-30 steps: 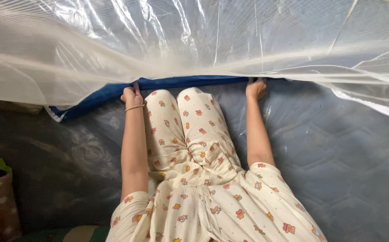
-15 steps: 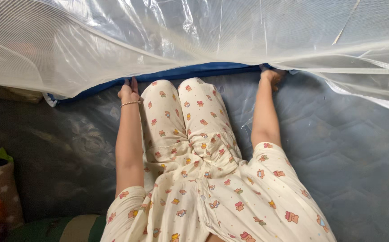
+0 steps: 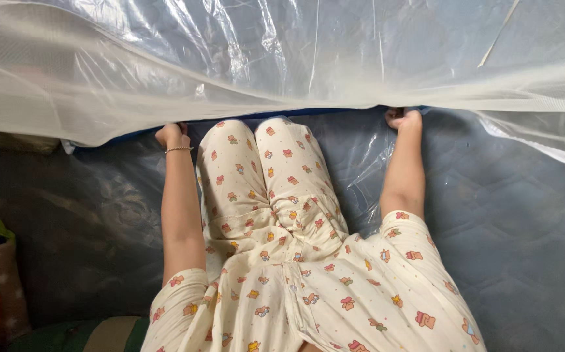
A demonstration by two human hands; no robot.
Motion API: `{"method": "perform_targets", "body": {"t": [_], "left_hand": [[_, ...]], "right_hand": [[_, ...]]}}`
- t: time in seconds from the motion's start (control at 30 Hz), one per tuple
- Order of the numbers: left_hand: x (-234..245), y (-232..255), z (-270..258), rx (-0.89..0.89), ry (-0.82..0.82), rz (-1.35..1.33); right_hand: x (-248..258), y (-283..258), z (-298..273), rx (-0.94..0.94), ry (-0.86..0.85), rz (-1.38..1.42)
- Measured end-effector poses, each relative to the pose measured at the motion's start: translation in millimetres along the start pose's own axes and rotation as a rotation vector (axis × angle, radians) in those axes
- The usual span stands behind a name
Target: The person sits on a bed and assembles a mosquito net by unfolding the mesh, inserting a flexible support rod into the net's sleeve, and securing the rod with ties. The person handles the net, rod, and ties by hand.
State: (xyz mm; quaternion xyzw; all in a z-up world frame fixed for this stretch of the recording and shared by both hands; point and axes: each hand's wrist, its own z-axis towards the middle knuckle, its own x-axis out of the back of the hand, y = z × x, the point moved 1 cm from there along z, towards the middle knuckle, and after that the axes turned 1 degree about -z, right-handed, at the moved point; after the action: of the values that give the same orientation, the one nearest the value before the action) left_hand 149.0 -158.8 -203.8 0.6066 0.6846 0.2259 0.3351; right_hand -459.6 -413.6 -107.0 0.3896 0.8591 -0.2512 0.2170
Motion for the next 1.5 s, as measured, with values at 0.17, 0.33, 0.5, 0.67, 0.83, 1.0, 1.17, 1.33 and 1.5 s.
{"method": "perform_targets", "body": {"t": [0.17,0.33,0.5,0.67,0.83,1.0,1.17,1.33,1.5], "left_hand": [[-14,0,6,0.203,0.02,-0.301],[-29,5,4,0.219,-0.072,-0.4],[-15,15,1,0.076,-0.089,-0.317],[1,24,4,-0.187,-0.013,0.177],[5,29,14,0.086,0.152,-0.175],[2,23,15,0.111,0.106,-0.376],[-1,26,17,0.105,-0.01,-0.33],[9,36,15,0.027,-0.043,-0.219],[23,40,14,0.129,0.092,0.006]], "right_hand": [[-3,1,-8,0.008,-0.092,0.036],[-16,3,-26,0.228,0.061,-0.503],[-16,-4,-34,0.4,0.35,-0.68],[-12,-15,-29,0.306,0.124,-0.275],[-16,-19,-23,0.256,0.019,0.215],[-7,-19,-18,0.304,-0.083,0.208],[-7,-18,-10,0.263,-0.117,0.106],[-4,-21,-20,0.61,0.416,-0.627],[11,-45,-18,0.478,0.471,-0.626]]}}
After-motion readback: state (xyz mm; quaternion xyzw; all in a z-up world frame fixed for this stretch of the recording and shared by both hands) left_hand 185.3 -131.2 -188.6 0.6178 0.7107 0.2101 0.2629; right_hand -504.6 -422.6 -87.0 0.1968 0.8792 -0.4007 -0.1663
